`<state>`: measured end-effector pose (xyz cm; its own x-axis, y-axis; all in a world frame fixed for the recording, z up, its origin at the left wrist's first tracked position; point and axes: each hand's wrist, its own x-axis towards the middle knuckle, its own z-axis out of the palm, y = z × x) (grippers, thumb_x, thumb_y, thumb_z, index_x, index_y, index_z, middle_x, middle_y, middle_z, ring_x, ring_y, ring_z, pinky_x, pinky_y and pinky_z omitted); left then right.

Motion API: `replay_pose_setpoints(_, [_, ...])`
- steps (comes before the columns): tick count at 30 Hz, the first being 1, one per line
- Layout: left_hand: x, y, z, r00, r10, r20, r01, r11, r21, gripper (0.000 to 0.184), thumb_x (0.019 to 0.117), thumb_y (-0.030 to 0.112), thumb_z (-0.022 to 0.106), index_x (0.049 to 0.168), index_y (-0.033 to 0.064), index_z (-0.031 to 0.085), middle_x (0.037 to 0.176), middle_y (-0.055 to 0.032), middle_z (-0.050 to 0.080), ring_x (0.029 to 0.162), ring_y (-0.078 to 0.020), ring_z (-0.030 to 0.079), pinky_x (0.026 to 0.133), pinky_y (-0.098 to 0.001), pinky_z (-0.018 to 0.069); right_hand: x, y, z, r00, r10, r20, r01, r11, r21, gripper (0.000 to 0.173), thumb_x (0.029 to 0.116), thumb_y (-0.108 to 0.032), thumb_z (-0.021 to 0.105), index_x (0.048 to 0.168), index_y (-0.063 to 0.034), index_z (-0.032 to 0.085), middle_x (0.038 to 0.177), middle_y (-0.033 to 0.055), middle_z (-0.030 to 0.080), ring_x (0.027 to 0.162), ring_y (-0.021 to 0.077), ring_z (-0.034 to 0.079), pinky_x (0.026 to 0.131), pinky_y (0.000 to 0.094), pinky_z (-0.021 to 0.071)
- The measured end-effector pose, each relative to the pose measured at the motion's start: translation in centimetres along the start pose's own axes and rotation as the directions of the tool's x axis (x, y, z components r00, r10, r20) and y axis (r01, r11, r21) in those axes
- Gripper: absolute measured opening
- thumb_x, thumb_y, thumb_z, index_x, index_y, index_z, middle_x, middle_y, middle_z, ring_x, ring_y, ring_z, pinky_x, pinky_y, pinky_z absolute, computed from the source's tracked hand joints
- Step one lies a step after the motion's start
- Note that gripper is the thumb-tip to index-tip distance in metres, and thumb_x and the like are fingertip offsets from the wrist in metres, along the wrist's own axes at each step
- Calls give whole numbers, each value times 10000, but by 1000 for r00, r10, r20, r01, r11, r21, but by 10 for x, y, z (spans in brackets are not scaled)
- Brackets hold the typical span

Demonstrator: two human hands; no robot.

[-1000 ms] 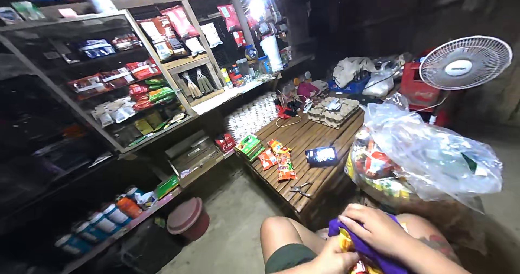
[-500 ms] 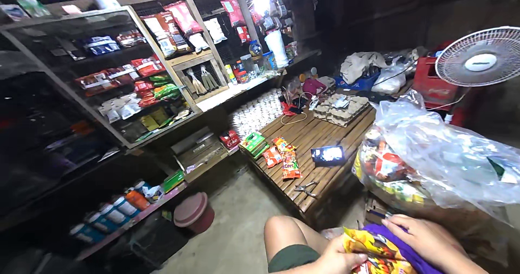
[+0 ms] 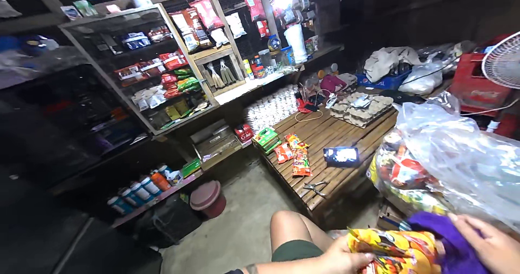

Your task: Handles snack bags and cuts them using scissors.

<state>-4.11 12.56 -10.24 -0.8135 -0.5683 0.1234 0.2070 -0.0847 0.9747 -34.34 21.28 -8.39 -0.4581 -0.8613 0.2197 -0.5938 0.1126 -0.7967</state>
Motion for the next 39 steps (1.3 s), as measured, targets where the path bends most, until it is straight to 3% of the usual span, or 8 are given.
replay_pose_setpoints(4, [9, 1, 4, 995, -95, 40, 92, 994, 59, 250, 1007, 28, 503, 1223, -66, 584, 1023, -27, 701, 914, -37, 662, 878, -276, 555, 7, -58, 10, 979, -192, -69, 201, 964, 175, 419, 1027, -295, 478, 1081, 54, 704, 1080, 200, 694, 1044, 233, 652, 955, 451, 508])
replay_pose_setpoints(6, [10, 2, 7, 990, -127, 68, 120, 988, 98, 219, 1012, 41, 497, 1175, -52, 610, 967, -14, 708, 868, -39, 672, 846, -279, 570, -1, -84, 28, 934, -324, 149, 290, 933, 212, 396, 1033, -315, 463, 1167, -64, 739, 1218, 124, 692, 1199, 241, 620, 1050, 487, 477])
replay_pose_setpoints(8, [10, 1, 6, 989, -135, 61, 124, 980, 155, 175, 978, 31, 501, 1061, -5, 651, 856, 35, 700, 775, -12, 656, 765, -250, 566, -10, -99, 48, 806, -431, 406, 398, 902, 168, 412, 1065, -331, 429, 1353, -168, 676, 1452, 83, 591, 1383, 282, 509, 1152, 533, 388])
replay_pose_setpoints(11, [6, -3, 2, 988, -151, 14, 145, 970, 194, 168, 967, 34, 525, 977, 58, 691, 795, 72, 702, 726, 1, 656, 721, -233, 569, -19, -98, 78, 715, -489, 499, 540, 840, 50, 421, 1090, -325, 382, 1424, -222, 616, 1495, 73, 561, 1382, 304, 522, 1119, 559, 414])
replay_pose_setpoints(19, [3, -5, 0, 973, -230, -25, 231, 969, 92, 193, 993, 2, 509, 1167, -37, 583, 954, -29, 732, 854, -88, 710, 831, -302, 600, -16, -71, 74, 827, -283, 486, 326, 945, -4, 443, 1086, -328, 362, 1230, -75, 696, 1233, 158, 682, 1207, 333, 624, 1015, 551, 476])
replay_pose_setpoints(31, [0, -5, -11, 983, -181, 10, 181, 982, 52, 202, 989, -9, 522, 1180, -29, 584, 995, -14, 732, 900, -79, 708, 862, -297, 592, -14, -18, 53, 902, -60, 427, 93, 994, -55, 488, 1084, -317, 356, 1152, 30, 693, 1176, 217, 680, 1154, 345, 638, 1002, 557, 462])
replay_pose_setpoints(36, [-3, -3, -10, 987, -162, -13, 163, 985, 54, 212, 979, -20, 516, 1181, -34, 579, 1010, -14, 728, 913, -72, 702, 869, -294, 588, -13, -4, 49, 946, -9, 323, 13, 1000, -9, 387, 1080, -217, 443, 1087, 56, 716, 1077, 220, 700, 1077, 314, 654, 984, 500, 480])
replay_pose_setpoints(39, [-4, 1, -7, 989, -144, -28, 145, 988, 44, 231, 961, -44, 517, 1184, -41, 574, 1022, -9, 729, 934, -66, 702, 889, -288, 584, -11, -5, 40, 966, 25, 258, -9, 998, -60, 337, 1072, -184, 490, 1047, 55, 727, 1012, 233, 709, 1040, 351, 668, 966, 547, 479])
